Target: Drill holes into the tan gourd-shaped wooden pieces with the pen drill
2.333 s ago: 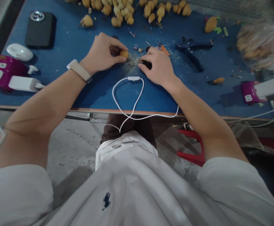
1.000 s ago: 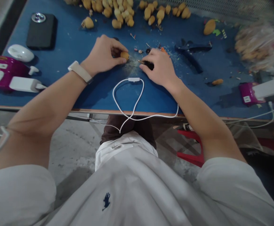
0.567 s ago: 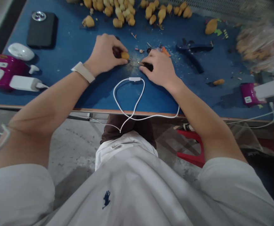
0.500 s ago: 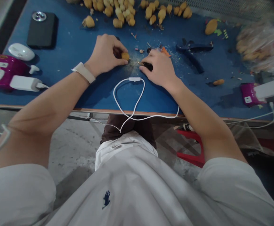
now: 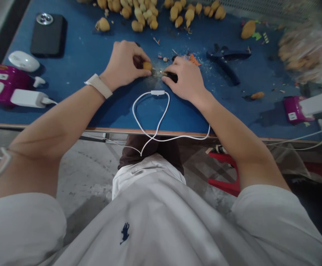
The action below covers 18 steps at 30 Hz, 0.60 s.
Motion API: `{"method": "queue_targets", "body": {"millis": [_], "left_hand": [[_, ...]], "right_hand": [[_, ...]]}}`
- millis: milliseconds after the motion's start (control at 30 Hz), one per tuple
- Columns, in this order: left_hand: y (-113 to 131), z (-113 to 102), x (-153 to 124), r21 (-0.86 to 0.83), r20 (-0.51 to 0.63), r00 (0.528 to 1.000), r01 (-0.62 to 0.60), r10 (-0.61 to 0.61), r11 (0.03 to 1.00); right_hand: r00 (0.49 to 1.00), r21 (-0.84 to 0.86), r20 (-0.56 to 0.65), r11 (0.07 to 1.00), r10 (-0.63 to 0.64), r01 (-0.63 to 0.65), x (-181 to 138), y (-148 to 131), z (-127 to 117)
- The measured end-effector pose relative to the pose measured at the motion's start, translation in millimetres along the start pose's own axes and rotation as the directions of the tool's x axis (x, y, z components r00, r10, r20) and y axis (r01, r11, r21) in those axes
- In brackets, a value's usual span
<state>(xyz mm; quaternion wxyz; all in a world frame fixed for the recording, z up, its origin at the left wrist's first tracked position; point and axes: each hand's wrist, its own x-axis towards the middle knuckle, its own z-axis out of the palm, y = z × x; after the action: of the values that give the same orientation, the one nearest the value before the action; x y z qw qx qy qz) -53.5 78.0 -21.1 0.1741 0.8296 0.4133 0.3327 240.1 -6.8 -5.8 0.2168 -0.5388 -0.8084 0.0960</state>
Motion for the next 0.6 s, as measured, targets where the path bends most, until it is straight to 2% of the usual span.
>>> {"method": "queue_targets", "body": {"millis": [167,267,400,600], "left_hand": [[-6,-7,3,-0.149,0.089,0.996,0.01,0.004,0.989],[-8,-8,5,-0.179,0.096,0.995,-0.005,0.022,0.984],[-7,-11,6,-0.142,0.098,0.995,-0.012,0.027,0.99],[-3,-22,6,-0.042,0.185,0.979,-0.076,0.083,0.996]], "right_hand": [[1.0,0.007,-0.001,1.0,-0.008,0.008,0,4,-2],[1.0,0.001,0.011,1.0,-0.011,0.011,-1,3,-3],[1.0,0.011,0.013,1.0,-0.004,0.004,-1,0,-4],[0.999,-0.02,0.016,0.999,-0.034,0.034,0,3,-2]]}}
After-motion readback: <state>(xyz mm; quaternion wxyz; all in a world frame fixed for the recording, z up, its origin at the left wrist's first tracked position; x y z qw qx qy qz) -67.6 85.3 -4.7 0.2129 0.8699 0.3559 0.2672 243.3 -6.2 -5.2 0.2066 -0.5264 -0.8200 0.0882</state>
